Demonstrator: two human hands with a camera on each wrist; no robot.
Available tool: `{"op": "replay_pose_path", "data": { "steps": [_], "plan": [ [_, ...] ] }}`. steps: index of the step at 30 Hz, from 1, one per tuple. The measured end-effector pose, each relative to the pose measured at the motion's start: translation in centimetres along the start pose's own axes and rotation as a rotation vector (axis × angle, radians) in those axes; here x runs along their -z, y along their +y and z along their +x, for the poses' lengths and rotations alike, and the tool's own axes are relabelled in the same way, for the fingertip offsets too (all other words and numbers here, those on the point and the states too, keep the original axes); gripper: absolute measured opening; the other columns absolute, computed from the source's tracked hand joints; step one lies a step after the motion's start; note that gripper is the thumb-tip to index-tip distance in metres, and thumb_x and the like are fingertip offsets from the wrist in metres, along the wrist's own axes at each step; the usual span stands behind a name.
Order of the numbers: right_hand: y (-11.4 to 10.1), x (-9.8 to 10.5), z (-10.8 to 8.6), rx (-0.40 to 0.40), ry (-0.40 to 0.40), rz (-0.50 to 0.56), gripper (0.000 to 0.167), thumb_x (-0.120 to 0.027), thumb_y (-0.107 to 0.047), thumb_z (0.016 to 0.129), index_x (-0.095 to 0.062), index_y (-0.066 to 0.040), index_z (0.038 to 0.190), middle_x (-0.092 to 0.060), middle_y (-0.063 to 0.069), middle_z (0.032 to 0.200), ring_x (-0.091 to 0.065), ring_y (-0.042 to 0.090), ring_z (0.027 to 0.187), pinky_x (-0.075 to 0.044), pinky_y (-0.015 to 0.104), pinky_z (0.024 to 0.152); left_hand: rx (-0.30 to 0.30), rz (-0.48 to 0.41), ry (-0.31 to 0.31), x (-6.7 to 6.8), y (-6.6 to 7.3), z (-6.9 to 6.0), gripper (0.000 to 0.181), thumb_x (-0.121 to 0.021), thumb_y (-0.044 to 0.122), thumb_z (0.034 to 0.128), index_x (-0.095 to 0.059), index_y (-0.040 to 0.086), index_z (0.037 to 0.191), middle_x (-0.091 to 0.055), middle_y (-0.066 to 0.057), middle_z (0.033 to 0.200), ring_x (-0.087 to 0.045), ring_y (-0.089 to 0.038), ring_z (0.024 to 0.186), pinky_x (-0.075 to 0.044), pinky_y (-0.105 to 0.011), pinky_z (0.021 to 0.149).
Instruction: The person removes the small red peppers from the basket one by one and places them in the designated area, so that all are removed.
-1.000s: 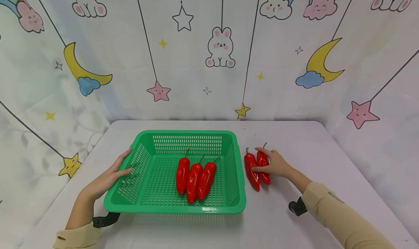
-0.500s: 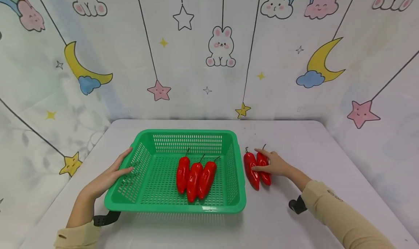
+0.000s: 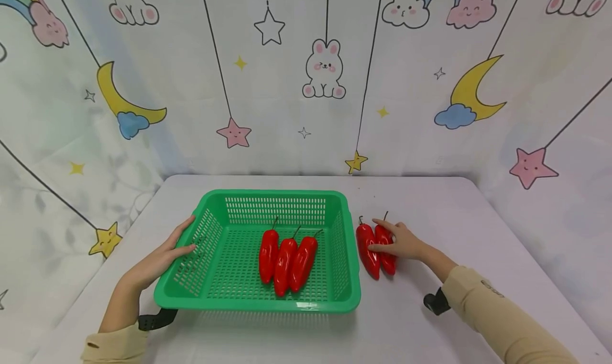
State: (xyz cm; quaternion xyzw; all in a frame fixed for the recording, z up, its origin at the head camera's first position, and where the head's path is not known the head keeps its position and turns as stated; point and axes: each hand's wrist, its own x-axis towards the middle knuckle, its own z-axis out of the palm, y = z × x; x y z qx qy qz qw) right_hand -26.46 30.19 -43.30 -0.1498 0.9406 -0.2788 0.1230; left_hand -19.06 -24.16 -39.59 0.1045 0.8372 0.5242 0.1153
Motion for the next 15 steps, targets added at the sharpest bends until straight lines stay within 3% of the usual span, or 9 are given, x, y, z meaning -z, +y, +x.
{"op": "replay_pose_path", "data": {
  "steps": [15],
  "plan": [
    [-0.38,0.31,-0.47,-0.005,-0.012,0.0,0.078,-0.068,-0.043,0.078,-0.035,-0.008,0.14,-0.042,0.027,0.113,-0.048,0.034,0.094,-0.053,0.032,0.061,-0.002,0.001,-0.002,-0.02,0.08,-0.06,0.069,-0.046,0.028,0.0965,-0.001,0.027,0.148,0.005,-0.011,0.152,0.004,-0.039,0.136,-0.009,-0.067,0.098]
  ]
}}
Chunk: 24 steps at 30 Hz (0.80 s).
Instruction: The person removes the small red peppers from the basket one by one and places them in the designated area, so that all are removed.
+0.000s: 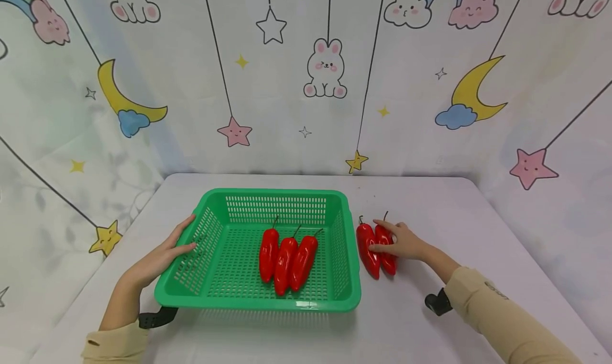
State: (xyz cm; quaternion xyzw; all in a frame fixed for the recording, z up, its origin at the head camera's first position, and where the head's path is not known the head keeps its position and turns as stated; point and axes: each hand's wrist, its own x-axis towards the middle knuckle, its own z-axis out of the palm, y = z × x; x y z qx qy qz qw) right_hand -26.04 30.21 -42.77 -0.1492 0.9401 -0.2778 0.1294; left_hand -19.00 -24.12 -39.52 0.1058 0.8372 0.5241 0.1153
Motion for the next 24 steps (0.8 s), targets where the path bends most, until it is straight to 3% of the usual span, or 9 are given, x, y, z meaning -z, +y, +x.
{"op": "replay_pose_path", "data": {
  "steps": [16,24],
  "plan": [
    [-1.0,1.1,-0.4,0.035,0.045,0.008,0.076,-0.068,-0.035,0.08,-0.033,-0.005,0.14,-0.038,0.031,0.116,-0.051,0.023,0.074,-0.051,0.026,0.053,0.008,0.003,0.002,0.1,-0.3,0.0,0.069,-0.046,0.029,0.0961,-0.001,0.03,0.148,0.004,-0.011,0.152,0.003,-0.039,0.136,-0.011,-0.067,0.097],
    [-1.7,1.8,-0.5,0.065,0.088,-0.003,0.073,-0.067,-0.035,0.081,-0.034,-0.006,0.14,-0.041,0.028,0.114,-0.053,0.021,0.073,-0.051,0.024,0.052,0.014,0.004,0.003,0.0,-0.1,0.1,0.069,-0.046,0.028,0.0965,0.0,0.03,0.148,0.005,-0.01,0.152,0.003,-0.039,0.136,-0.011,-0.067,0.097]
  ]
}}
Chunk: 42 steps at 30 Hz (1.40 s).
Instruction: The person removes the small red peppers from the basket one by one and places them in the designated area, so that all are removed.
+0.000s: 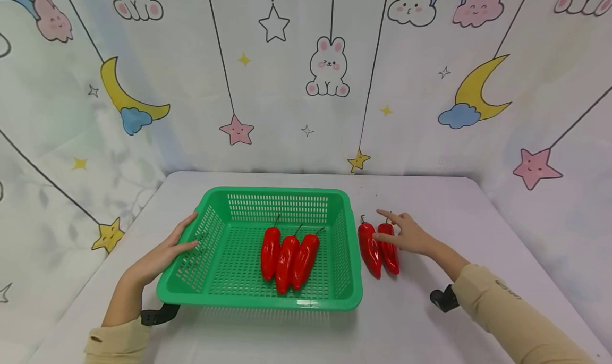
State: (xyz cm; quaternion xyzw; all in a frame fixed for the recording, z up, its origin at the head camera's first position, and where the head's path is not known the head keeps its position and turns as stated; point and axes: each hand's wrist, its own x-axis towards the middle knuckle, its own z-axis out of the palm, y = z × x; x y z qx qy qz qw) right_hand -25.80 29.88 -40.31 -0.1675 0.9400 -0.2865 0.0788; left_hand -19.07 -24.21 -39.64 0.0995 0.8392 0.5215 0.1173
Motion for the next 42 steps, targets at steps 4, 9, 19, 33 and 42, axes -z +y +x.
{"op": "replay_pose_path", "data": {
  "steps": [4,9,19,33,42],
  "plan": [
    [-0.4,0.3,0.0,0.017,0.009,0.004,0.072,-0.066,-0.035,0.082,-0.034,-0.007,0.141,-0.042,0.028,0.114,-0.053,0.018,0.067,-0.05,0.024,0.052,-0.001,-0.01,-0.003,0.0,0.0,0.1,0.069,-0.046,0.027,0.0965,0.0,0.029,0.148,0.005,-0.011,0.152,0.002,-0.038,0.136,-0.011,-0.067,0.098],
    [-1.0,0.7,0.1,0.055,0.012,0.001,0.071,-0.065,-0.033,0.083,-0.034,-0.007,0.141,-0.044,0.026,0.113,-0.053,0.017,0.062,-0.05,0.025,0.052,0.0,-0.014,-0.003,0.0,0.0,0.1,0.069,-0.046,0.027,0.0964,0.0,0.03,0.148,0.004,-0.011,0.152,0.001,-0.039,0.136,-0.013,-0.067,0.098],
    [-2.8,1.6,0.6,0.1,0.02,-0.01,0.07,-0.064,-0.034,0.083,-0.034,-0.009,0.141,-0.048,0.021,0.112,-0.053,0.019,0.073,-0.049,0.027,0.057,0.008,-0.011,0.003,0.0,-0.1,0.2,0.068,-0.045,0.027,0.0965,-0.001,0.029,0.148,0.003,-0.012,0.152,0.0,-0.039,0.136,-0.014,-0.067,0.098],
    [-4.7,1.7,1.2,0.131,0.031,-0.028,0.071,-0.064,-0.038,0.083,-0.035,-0.013,0.142,-0.049,0.016,0.112,-0.053,0.022,0.081,-0.049,0.028,0.058,0.01,0.003,0.001,0.1,0.1,0.1,0.069,-0.045,0.028,0.0965,0.0,0.03,0.148,0.004,-0.011,0.152,0.002,-0.039,0.136,-0.012,-0.067,0.098],
    [-5.9,1.7,1.0,0.159,0.043,-0.02,0.07,-0.066,-0.034,0.083,-0.035,-0.013,0.142,-0.049,0.015,0.112,-0.054,0.02,0.081,-0.049,0.027,0.056,0.006,0.004,-0.001,0.0,0.1,0.1,0.069,-0.045,0.028,0.0965,0.0,0.029,0.148,0.005,-0.01,0.152,0.004,-0.038,0.136,-0.011,-0.067,0.097]
  ]
}}
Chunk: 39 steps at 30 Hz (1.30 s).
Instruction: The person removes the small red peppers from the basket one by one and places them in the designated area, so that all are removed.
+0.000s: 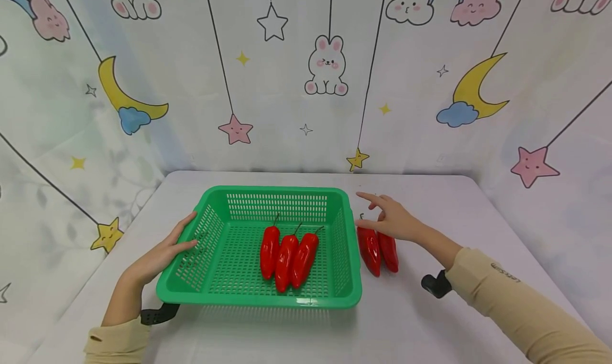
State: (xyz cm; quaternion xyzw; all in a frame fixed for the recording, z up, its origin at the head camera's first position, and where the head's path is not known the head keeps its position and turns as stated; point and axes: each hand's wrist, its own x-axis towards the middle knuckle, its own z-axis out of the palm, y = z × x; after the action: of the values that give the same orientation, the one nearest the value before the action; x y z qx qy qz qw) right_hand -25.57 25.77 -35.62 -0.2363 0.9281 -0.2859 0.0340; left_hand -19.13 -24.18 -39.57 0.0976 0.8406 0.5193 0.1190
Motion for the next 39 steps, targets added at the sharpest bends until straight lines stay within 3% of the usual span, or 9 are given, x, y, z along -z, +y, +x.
{"op": "replay_pose_path", "data": {
  "steps": [19,39],
  "plan": [
    [-3.1,0.3,1.5,0.081,-0.021,-0.009,0.069,-0.069,-0.03,0.081,-0.037,-0.012,0.14,-0.051,0.013,0.109,-0.055,0.017,0.076,-0.05,0.025,0.055,0.0,-0.004,-0.001,0.0,-0.1,0.1,0.069,-0.046,0.028,0.0962,0.0,0.031,0.148,0.005,-0.009,0.152,0.003,-0.038,0.136,-0.012,-0.067,0.097],
    [-6.4,-0.4,3.0,0.147,-0.071,0.022,0.07,-0.07,-0.036,0.079,-0.04,-0.014,0.139,-0.053,0.013,0.109,-0.056,0.016,0.076,-0.051,0.026,0.059,0.004,-0.002,-0.006,0.0,0.0,0.0,0.069,-0.045,0.028,0.0966,0.001,0.029,0.148,0.005,-0.01,0.152,0.003,-0.038,0.136,-0.011,-0.067,0.098]
  ]
}}
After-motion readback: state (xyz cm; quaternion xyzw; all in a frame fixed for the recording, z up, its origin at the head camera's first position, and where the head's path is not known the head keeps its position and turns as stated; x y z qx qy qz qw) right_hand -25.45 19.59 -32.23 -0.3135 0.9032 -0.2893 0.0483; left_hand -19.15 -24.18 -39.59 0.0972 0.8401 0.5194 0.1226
